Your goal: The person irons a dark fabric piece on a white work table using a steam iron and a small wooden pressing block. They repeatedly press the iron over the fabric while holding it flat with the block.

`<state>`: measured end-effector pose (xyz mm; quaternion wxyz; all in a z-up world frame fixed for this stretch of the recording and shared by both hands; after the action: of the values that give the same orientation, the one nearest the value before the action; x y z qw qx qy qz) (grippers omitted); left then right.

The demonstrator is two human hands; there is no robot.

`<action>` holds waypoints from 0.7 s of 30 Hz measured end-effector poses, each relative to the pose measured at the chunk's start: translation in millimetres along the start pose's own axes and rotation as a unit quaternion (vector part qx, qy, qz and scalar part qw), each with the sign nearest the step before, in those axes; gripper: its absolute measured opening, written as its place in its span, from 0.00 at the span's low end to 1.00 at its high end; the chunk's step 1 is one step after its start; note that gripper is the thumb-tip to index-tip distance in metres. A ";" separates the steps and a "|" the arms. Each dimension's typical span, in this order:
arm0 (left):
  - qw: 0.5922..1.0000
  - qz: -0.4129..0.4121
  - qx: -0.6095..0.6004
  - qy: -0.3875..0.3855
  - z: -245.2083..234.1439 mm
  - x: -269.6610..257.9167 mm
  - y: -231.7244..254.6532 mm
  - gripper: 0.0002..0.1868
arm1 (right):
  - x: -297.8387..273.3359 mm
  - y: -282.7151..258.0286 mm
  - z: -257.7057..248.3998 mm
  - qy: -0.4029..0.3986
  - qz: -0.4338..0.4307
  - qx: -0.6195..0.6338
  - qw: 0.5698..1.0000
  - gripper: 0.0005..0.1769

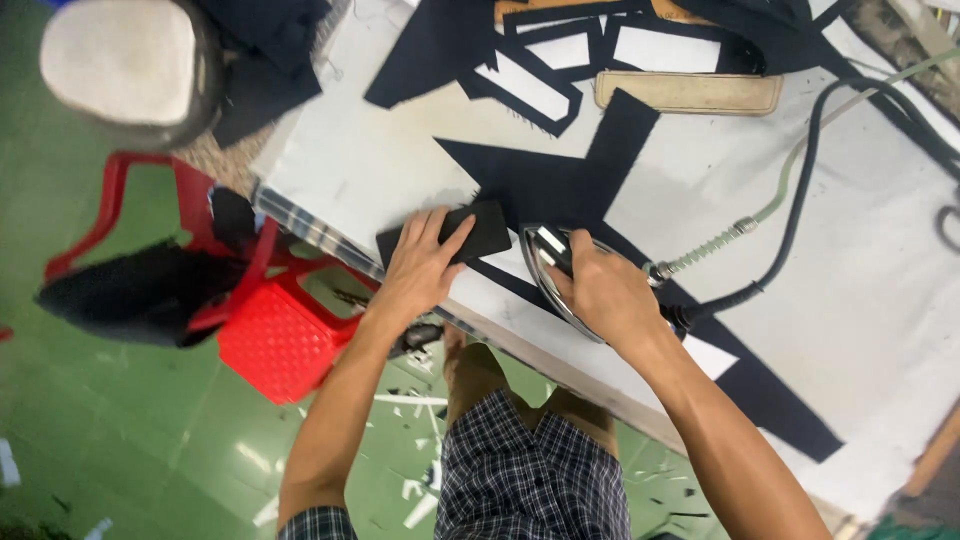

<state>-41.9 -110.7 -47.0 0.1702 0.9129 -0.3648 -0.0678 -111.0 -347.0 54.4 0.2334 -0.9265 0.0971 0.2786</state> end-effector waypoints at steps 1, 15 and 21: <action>1.000 0.005 0.020 -0.023 4.7 6.6 8.3 0.39 | -8.7 11.2 -1.7 -0.017 -0.006 -0.006 1.000 0.25; 0.988 -0.071 -0.042 -0.127 12.7 30.0 21.8 0.35 | -42.4 75.3 7.4 -0.049 -0.040 -0.075 0.995 0.26; 0.993 -0.081 -0.025 -0.085 9.1 34.6 -16.3 0.36 | -20.7 39.3 0.7 -0.034 -0.064 -0.076 0.994 0.28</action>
<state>-8.7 -125.9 -61.3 0.1557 0.9257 -0.3012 -0.1675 -140.6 -379.9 50.7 0.1830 -0.9359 0.0081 0.3008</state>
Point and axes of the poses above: each hand's wrist, its own x-axis towards the middle knuckle, its own z-axis out of the palm, y = z × x, the point moved 4 cm from there along x, towards the middle knuckle, and after that the axes turned 1 degree about -x, right-handed, at the moved point
